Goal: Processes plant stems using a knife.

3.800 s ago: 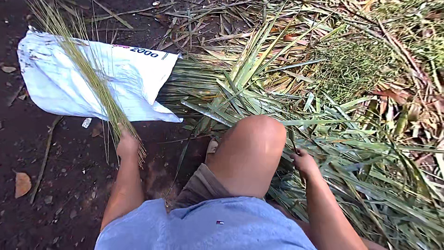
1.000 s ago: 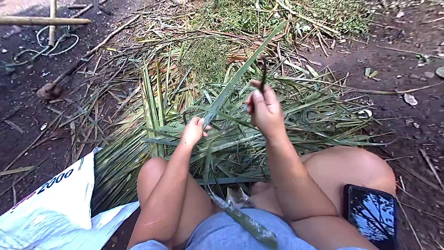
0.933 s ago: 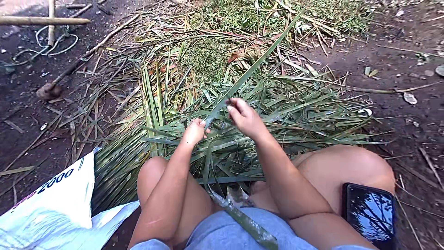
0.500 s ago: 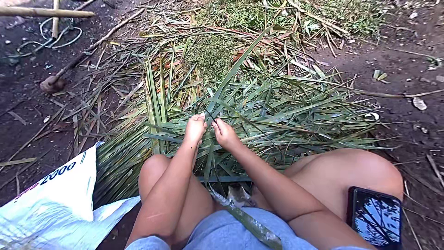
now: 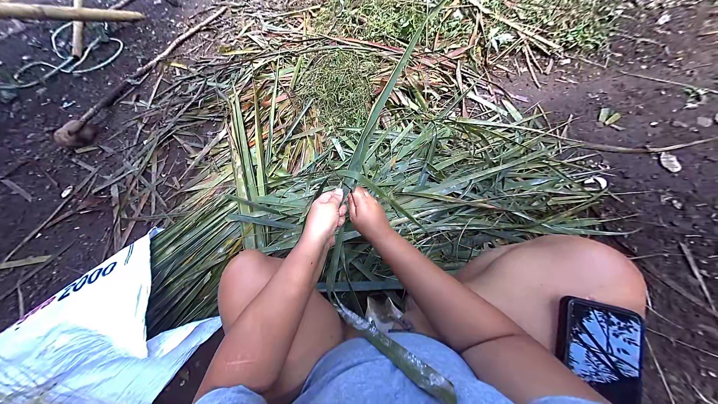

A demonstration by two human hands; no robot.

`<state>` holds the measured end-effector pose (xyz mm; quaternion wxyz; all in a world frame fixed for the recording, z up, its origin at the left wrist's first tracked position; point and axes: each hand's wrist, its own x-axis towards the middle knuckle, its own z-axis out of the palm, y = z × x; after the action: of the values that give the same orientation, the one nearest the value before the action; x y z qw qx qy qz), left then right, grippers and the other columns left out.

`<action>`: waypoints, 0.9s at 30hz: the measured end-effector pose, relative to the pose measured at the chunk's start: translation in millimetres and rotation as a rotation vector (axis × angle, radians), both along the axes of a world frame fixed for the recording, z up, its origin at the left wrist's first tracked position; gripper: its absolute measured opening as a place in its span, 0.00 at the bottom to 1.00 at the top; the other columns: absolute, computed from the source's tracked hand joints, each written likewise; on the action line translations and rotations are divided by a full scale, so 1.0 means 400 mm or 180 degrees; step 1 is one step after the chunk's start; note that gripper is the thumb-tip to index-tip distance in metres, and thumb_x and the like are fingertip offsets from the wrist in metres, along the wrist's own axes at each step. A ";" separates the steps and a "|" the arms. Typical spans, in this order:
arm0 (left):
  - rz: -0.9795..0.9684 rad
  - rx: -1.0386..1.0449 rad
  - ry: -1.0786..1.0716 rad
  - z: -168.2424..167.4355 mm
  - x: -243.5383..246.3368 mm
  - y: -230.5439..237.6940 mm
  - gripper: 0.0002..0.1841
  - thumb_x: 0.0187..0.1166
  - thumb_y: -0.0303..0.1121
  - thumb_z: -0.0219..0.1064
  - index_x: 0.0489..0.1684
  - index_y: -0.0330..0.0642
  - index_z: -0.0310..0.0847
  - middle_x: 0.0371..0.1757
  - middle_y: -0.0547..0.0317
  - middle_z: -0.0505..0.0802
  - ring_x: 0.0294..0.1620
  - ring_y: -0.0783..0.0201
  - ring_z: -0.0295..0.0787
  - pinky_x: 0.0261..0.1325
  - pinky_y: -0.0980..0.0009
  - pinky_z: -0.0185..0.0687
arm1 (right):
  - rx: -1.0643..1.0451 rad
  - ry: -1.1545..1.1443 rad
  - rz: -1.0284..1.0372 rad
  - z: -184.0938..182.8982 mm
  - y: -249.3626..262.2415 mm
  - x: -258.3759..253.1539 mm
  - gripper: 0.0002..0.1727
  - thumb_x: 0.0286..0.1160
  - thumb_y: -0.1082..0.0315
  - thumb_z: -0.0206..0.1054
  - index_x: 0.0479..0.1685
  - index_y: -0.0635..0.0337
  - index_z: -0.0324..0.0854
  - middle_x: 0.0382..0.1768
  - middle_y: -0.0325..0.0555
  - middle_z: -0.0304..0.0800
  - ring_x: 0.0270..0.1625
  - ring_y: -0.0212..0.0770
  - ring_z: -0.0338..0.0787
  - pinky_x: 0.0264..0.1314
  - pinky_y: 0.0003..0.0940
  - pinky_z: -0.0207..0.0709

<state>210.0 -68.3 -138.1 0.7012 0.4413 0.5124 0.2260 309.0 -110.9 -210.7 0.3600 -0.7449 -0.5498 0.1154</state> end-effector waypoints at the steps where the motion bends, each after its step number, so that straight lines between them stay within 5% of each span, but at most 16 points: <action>1: 0.0006 -0.0100 -0.0024 0.005 0.000 -0.003 0.12 0.95 0.37 0.49 0.47 0.40 0.73 0.19 0.66 0.71 0.11 0.77 0.60 0.15 0.85 0.58 | 0.0078 -0.0257 -0.0110 -0.009 -0.002 0.000 0.13 0.85 0.76 0.55 0.51 0.77 0.82 0.52 0.69 0.90 0.56 0.67 0.92 0.56 0.62 0.84; 5: -0.0048 -0.0376 -0.0053 0.016 -0.001 -0.006 0.12 0.96 0.38 0.48 0.48 0.40 0.72 0.18 0.68 0.70 0.09 0.78 0.60 0.13 0.86 0.60 | 0.0151 -0.0669 -0.0485 -0.027 0.000 0.007 0.13 0.81 0.76 0.61 0.59 0.73 0.83 0.50 0.69 0.92 0.49 0.70 0.94 0.42 0.66 0.85; 8: -0.0161 -0.0512 -0.0004 0.013 -0.007 -0.015 0.13 0.95 0.37 0.48 0.48 0.39 0.73 0.17 0.68 0.70 0.09 0.79 0.61 0.13 0.86 0.60 | -0.0209 -0.0508 -0.0587 -0.011 0.017 0.055 0.16 0.79 0.81 0.61 0.63 0.79 0.78 0.59 0.73 0.86 0.62 0.71 0.89 0.60 0.65 0.82; 11: -0.0267 -0.0551 0.0113 0.005 -0.019 -0.014 0.13 0.95 0.36 0.48 0.49 0.37 0.74 0.17 0.68 0.71 0.09 0.78 0.62 0.13 0.85 0.61 | -0.0794 0.0238 -0.0256 0.021 0.029 0.125 0.18 0.88 0.75 0.53 0.70 0.74 0.76 0.67 0.69 0.83 0.71 0.66 0.84 0.74 0.62 0.74; 12: -0.0267 -0.0568 0.0160 0.001 -0.026 -0.008 0.13 0.95 0.36 0.48 0.48 0.38 0.74 0.17 0.68 0.71 0.09 0.78 0.62 0.13 0.85 0.60 | -0.0806 0.0796 -0.0109 0.022 0.028 0.140 0.19 0.91 0.72 0.51 0.71 0.69 0.77 0.62 0.65 0.87 0.65 0.59 0.88 0.68 0.58 0.78; 14: -0.0254 -0.0615 0.0194 -0.008 -0.048 0.009 0.13 0.95 0.37 0.49 0.48 0.38 0.75 0.15 0.68 0.70 0.09 0.78 0.61 0.13 0.84 0.59 | -0.0509 0.2467 0.0286 -0.007 0.017 0.153 0.16 0.93 0.67 0.50 0.70 0.58 0.76 0.36 0.44 0.84 0.33 0.35 0.84 0.37 0.32 0.81; 17: -0.0391 -0.0639 0.0227 -0.006 -0.089 0.032 0.13 0.95 0.36 0.48 0.46 0.40 0.75 0.14 0.70 0.69 0.08 0.79 0.60 0.12 0.85 0.58 | -0.0118 0.4489 0.0673 -0.023 0.010 0.152 0.15 0.89 0.71 0.48 0.65 0.52 0.76 0.26 0.39 0.84 0.20 0.28 0.83 0.24 0.22 0.82; 20: -0.0580 -0.0685 0.0264 0.009 -0.138 0.053 0.14 0.95 0.36 0.46 0.41 0.41 0.74 0.13 0.72 0.68 0.08 0.80 0.60 0.12 0.87 0.59 | -0.0094 0.4696 0.0576 -0.052 0.019 0.163 0.11 0.90 0.66 0.49 0.52 0.48 0.78 0.22 0.35 0.81 0.13 0.22 0.72 0.16 0.14 0.67; 27: -0.1413 -0.0151 0.0708 0.072 -0.338 0.147 0.15 0.94 0.31 0.43 0.37 0.47 0.74 0.13 0.75 0.71 0.10 0.83 0.61 0.14 0.88 0.59 | 0.0472 0.5239 -0.0394 0.009 0.025 0.276 0.12 0.91 0.73 0.44 0.51 0.54 0.74 0.27 0.36 0.80 0.18 0.27 0.74 0.18 0.18 0.69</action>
<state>74.7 -9.4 -109.4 0.6831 0.5486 0.4821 0.0044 419.5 -100.8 -207.1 0.7012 -0.4255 -0.0747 0.5672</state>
